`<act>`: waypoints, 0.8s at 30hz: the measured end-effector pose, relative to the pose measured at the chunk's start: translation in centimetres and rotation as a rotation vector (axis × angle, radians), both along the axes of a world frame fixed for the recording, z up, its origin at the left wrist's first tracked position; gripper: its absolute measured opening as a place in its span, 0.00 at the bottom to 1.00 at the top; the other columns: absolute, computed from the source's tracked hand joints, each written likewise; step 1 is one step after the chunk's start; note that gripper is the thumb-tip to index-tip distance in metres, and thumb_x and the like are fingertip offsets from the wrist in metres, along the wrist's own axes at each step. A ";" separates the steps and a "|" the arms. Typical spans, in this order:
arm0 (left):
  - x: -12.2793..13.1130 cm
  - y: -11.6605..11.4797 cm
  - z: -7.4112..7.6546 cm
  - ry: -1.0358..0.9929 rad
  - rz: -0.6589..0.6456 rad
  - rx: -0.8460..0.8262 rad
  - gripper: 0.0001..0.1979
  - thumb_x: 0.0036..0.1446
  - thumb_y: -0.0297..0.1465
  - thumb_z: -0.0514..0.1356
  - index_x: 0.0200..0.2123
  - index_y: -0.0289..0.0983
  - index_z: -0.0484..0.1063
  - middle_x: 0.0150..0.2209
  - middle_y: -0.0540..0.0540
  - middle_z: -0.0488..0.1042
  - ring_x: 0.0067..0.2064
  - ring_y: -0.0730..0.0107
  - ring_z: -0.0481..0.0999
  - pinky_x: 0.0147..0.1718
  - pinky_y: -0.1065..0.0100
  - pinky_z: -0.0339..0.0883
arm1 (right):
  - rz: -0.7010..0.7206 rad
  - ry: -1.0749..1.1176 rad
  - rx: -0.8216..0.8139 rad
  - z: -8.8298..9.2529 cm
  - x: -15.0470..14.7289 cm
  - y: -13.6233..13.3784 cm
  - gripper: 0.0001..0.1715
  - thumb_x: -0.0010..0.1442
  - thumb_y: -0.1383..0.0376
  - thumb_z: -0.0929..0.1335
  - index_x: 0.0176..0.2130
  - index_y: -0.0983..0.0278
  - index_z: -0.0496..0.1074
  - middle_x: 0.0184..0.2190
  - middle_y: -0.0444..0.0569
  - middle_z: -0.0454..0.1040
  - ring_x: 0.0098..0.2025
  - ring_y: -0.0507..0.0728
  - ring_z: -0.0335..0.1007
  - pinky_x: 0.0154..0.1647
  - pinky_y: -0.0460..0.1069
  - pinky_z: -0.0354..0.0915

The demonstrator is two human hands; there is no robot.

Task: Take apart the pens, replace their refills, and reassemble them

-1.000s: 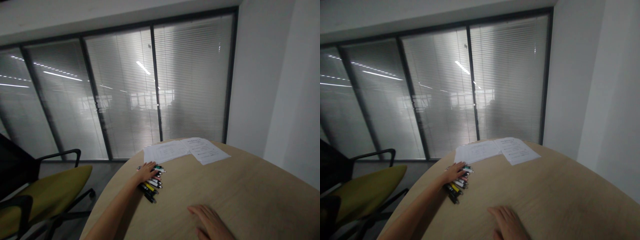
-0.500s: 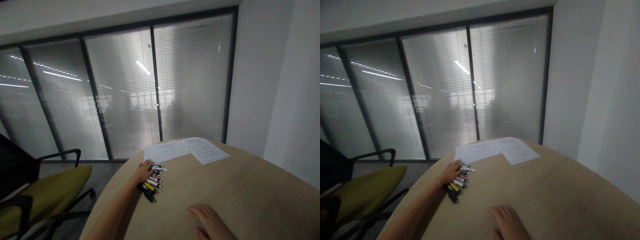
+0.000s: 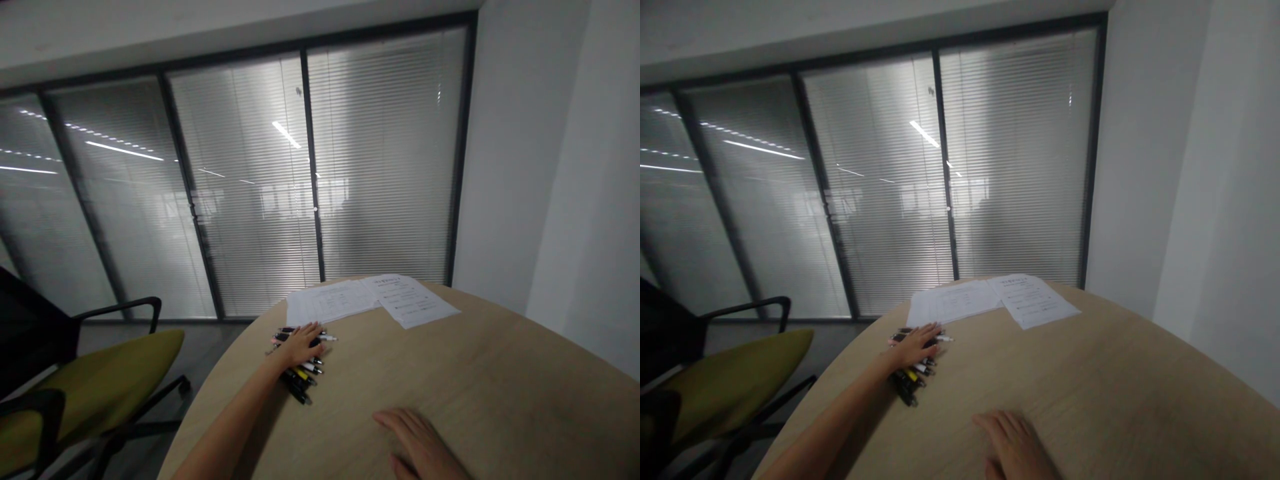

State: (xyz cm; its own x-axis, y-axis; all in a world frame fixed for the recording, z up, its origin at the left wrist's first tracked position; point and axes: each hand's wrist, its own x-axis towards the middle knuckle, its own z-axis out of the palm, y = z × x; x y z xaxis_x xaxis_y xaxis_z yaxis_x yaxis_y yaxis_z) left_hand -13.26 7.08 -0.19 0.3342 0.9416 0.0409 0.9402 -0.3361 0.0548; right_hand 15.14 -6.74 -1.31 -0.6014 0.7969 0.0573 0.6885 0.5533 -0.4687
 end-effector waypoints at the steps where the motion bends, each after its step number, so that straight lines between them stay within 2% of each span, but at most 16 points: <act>1: 0.2 -0.1 0.0 0.000 -0.007 0.001 0.27 0.56 0.45 0.45 0.57 0.40 0.51 0.60 0.43 0.48 0.60 0.62 0.46 0.55 0.57 0.40 | -0.001 0.008 0.004 0.0 0.0 0.0 0.34 0.42 0.73 0.59 0.51 0.67 0.63 0.51 0.53 0.65 0.52 0.59 0.58 0.53 0.53 0.53; 4: 0.7 -0.4 0.3 0.001 -0.032 0.015 0.28 0.57 0.45 0.43 0.57 0.38 0.50 0.60 0.41 0.48 0.60 0.60 0.45 0.55 0.54 0.39 | -0.002 0.027 0.017 -0.1 0.0 0.0 0.34 0.42 0.74 0.59 0.51 0.65 0.63 0.50 0.52 0.66 0.51 0.59 0.59 0.53 0.52 0.53; 8: 2.2 -1.0 0.9 0.016 -0.123 0.020 0.28 0.57 0.45 0.43 0.58 0.39 0.48 0.60 0.41 0.47 0.60 0.60 0.46 0.55 0.56 0.40 | 0.007 0.006 0.012 -0.1 -0.1 0.1 0.34 0.42 0.73 0.59 0.51 0.66 0.63 0.50 0.52 0.66 0.51 0.59 0.59 0.52 0.52 0.53; 11: 3.7 -1.5 1.0 0.031 -0.201 0.034 0.30 0.54 0.48 0.47 0.57 0.41 0.51 0.60 0.42 0.47 0.60 0.59 0.46 0.55 0.56 0.39 | 0.012 0.001 0.018 -0.1 -0.1 0.0 0.34 0.42 0.73 0.59 0.51 0.67 0.63 0.50 0.53 0.65 0.51 0.59 0.58 0.52 0.52 0.53; 14: 4.6 -1.9 0.9 0.038 -0.245 0.064 0.27 0.55 0.48 0.44 0.54 0.42 0.56 0.59 0.44 0.52 0.59 0.59 0.49 0.55 0.56 0.38 | 0.010 0.017 0.034 -0.2 -0.1 0.0 0.33 0.42 0.73 0.59 0.51 0.67 0.63 0.49 0.52 0.67 0.50 0.59 0.59 0.52 0.52 0.54; 18: 4.5 -1.8 0.6 0.045 -0.226 0.094 0.24 0.57 0.46 0.44 0.51 0.39 0.60 0.55 0.43 0.59 0.57 0.59 0.55 0.55 0.55 0.41 | 0.016 0.033 0.051 -0.4 -0.1 0.1 0.34 0.42 0.74 0.59 0.51 0.66 0.63 0.49 0.52 0.67 0.50 0.58 0.59 0.52 0.52 0.54; 24: 3.4 -1.0 0.8 0.036 -0.167 0.117 0.21 0.57 0.43 0.46 0.45 0.36 0.66 0.53 0.40 0.62 0.54 0.59 0.59 0.53 0.59 0.47 | 0.028 -0.006 0.029 -0.1 0.0 0.0 0.34 0.42 0.74 0.59 0.52 0.69 0.62 0.50 0.54 0.65 0.51 0.59 0.58 0.52 0.53 0.53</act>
